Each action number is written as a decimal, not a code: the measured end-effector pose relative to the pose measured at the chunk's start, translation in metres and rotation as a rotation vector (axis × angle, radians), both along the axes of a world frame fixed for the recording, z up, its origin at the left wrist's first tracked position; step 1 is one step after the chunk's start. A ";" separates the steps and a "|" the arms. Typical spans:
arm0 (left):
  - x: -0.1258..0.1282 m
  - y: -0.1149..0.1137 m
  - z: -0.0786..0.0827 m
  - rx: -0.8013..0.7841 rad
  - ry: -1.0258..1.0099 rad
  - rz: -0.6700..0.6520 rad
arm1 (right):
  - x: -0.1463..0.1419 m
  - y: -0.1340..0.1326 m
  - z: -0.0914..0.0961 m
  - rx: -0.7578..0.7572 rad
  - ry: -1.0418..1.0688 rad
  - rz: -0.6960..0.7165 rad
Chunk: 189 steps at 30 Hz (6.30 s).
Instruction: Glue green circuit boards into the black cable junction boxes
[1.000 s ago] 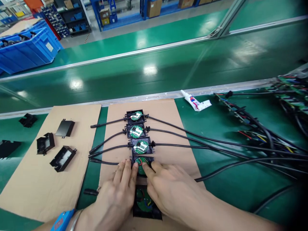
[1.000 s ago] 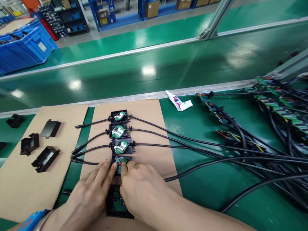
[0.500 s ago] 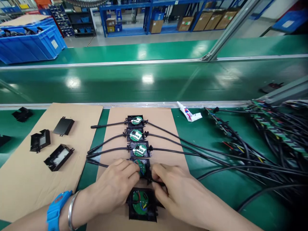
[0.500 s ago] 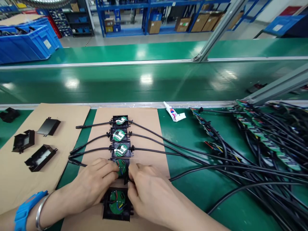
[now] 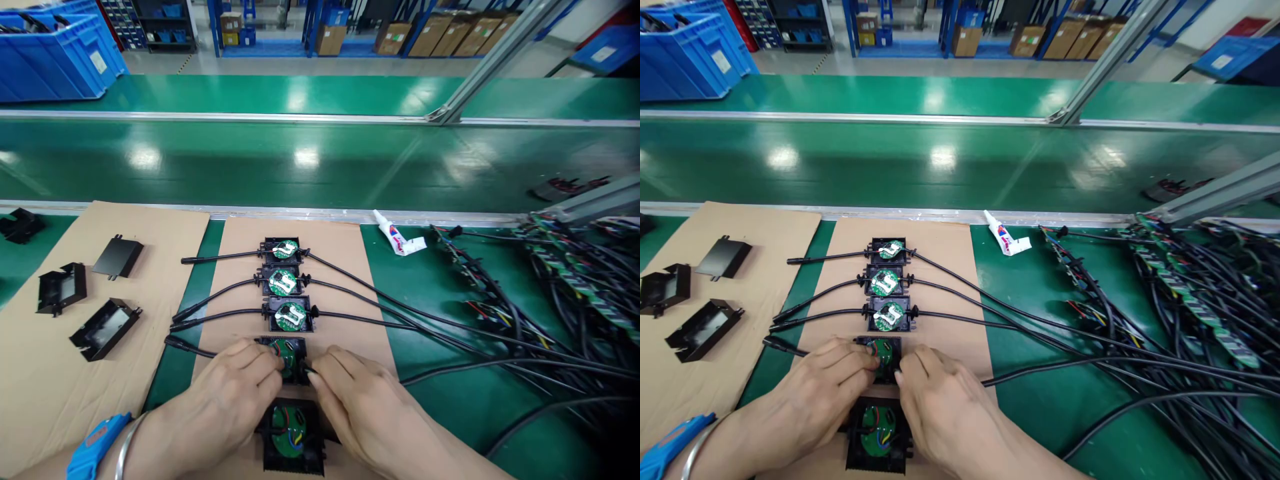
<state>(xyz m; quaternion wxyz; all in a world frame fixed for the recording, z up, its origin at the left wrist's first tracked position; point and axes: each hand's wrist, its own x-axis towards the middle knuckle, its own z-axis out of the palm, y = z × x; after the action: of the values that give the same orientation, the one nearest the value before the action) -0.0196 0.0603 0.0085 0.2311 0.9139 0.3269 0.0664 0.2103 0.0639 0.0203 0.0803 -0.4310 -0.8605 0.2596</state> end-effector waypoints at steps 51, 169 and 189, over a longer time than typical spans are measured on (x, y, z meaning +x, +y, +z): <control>-0.020 0.042 0.014 -0.050 -0.091 0.344 | 0.028 0.027 0.005 0.033 0.215 -0.062; -0.021 0.093 -0.002 0.233 0.017 0.421 | 0.016 0.099 -0.036 0.247 0.145 -0.188; -0.008 0.106 0.007 0.239 0.074 0.327 | -0.015 0.107 0.020 0.056 -0.136 -0.005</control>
<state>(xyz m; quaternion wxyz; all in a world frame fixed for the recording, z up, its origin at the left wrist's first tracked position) -0.0272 0.1658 0.0156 0.0950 0.8715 0.4689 0.1078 0.1954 0.1714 0.0401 0.0344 -0.4474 -0.8697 0.2057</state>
